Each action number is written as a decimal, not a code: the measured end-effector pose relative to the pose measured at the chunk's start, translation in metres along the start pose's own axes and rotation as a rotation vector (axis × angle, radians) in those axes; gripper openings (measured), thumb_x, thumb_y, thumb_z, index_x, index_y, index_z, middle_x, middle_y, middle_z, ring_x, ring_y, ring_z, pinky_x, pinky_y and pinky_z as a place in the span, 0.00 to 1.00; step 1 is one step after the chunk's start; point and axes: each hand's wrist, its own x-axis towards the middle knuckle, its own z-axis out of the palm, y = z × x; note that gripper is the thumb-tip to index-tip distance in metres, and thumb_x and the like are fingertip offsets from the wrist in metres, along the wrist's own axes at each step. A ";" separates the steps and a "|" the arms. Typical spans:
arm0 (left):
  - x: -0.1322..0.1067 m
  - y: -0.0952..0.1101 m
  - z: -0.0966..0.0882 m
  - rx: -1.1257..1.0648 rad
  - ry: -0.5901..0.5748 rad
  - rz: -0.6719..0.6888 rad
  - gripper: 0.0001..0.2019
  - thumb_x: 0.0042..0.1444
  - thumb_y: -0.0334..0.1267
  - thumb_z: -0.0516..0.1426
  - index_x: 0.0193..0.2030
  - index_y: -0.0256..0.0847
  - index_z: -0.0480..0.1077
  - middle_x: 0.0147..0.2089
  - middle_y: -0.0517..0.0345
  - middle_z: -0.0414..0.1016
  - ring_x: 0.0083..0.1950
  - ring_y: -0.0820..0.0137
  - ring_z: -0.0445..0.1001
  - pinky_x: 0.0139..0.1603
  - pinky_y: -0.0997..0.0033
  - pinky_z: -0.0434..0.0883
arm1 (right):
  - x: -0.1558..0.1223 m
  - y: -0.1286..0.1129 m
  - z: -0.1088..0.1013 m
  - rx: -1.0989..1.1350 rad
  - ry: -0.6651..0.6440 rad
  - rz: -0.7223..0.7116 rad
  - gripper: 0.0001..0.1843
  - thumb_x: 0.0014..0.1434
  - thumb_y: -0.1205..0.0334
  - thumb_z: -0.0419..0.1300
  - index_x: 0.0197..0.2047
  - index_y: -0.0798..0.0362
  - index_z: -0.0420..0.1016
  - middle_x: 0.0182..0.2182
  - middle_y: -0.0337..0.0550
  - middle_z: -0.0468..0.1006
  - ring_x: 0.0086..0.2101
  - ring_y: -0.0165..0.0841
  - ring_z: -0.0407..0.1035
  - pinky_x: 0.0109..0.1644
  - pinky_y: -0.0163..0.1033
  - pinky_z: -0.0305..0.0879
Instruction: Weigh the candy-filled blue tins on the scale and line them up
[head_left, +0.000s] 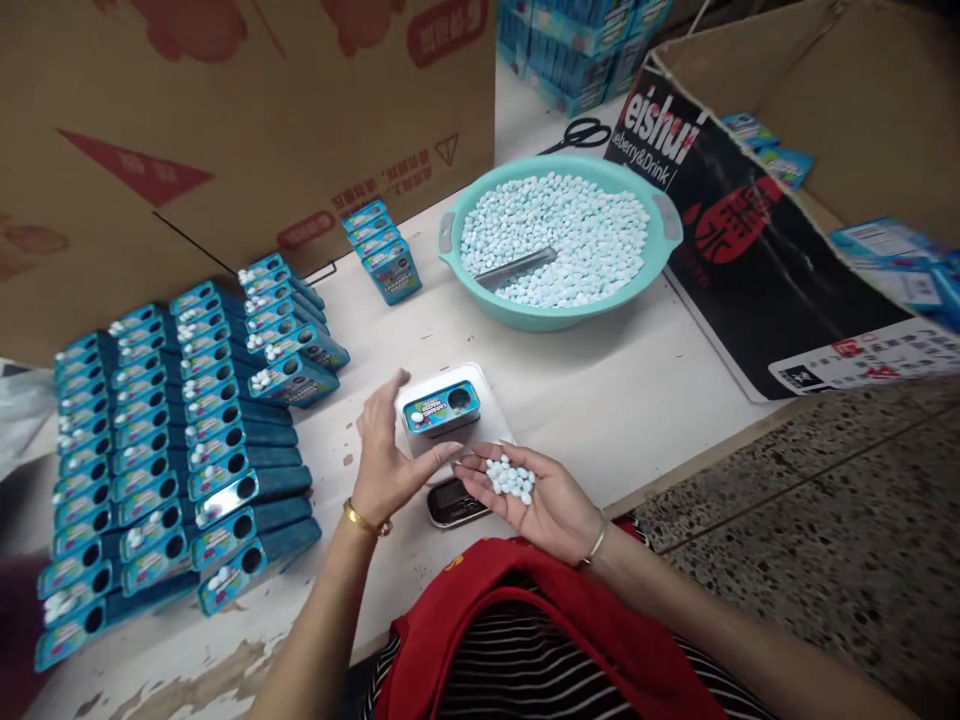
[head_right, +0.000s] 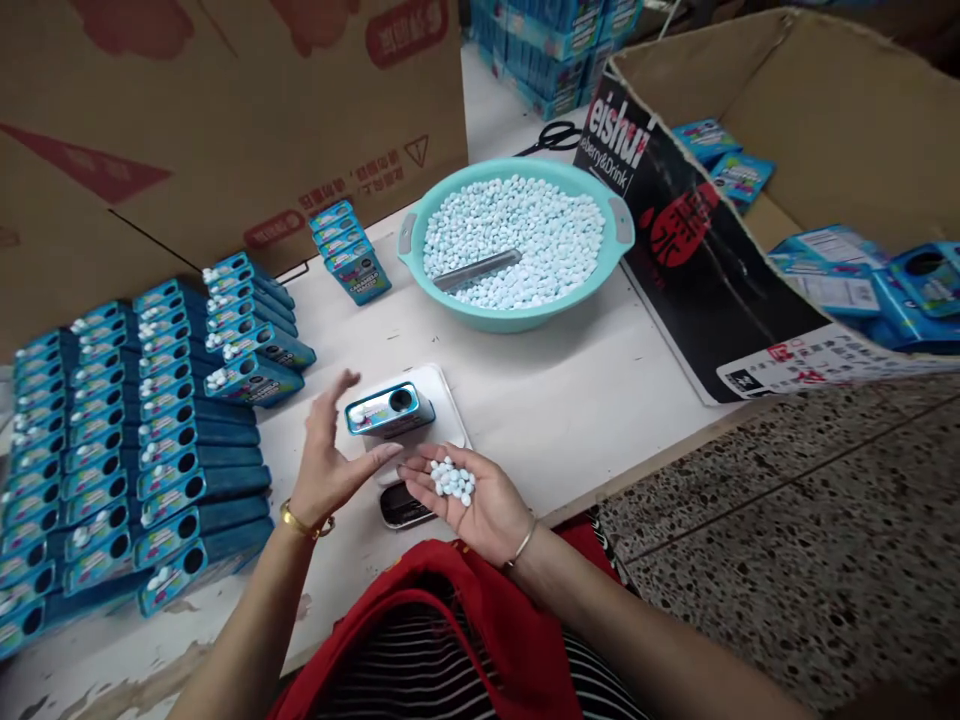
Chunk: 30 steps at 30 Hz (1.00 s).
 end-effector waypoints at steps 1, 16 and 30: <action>0.004 -0.005 0.001 -0.014 -0.064 0.036 0.34 0.52 0.49 0.60 0.63 0.43 0.54 0.57 0.46 0.68 0.56 0.59 0.68 0.53 0.57 0.65 | 0.004 0.000 0.003 0.004 0.007 -0.004 0.11 0.61 0.64 0.54 0.41 0.62 0.74 0.36 0.51 0.81 0.41 0.35 0.76 0.50 0.38 0.72; -0.004 0.006 -0.014 0.408 0.093 0.625 0.22 0.57 0.29 0.56 0.56 0.57 0.66 0.47 0.58 0.77 0.48 0.65 0.72 0.45 0.62 0.58 | 0.016 -0.003 0.030 0.210 0.032 -0.082 0.14 0.64 0.68 0.47 0.39 0.63 0.73 0.28 0.46 0.80 0.29 0.29 0.75 0.41 0.37 0.75; -0.018 -0.006 -0.005 0.428 0.178 0.596 0.21 0.57 0.31 0.57 0.54 0.60 0.67 0.46 0.59 0.77 0.46 0.64 0.72 0.45 0.61 0.59 | 0.017 -0.005 0.025 0.181 -0.044 -0.114 0.10 0.62 0.71 0.51 0.38 0.64 0.74 0.29 0.47 0.79 0.31 0.29 0.74 0.45 0.36 0.74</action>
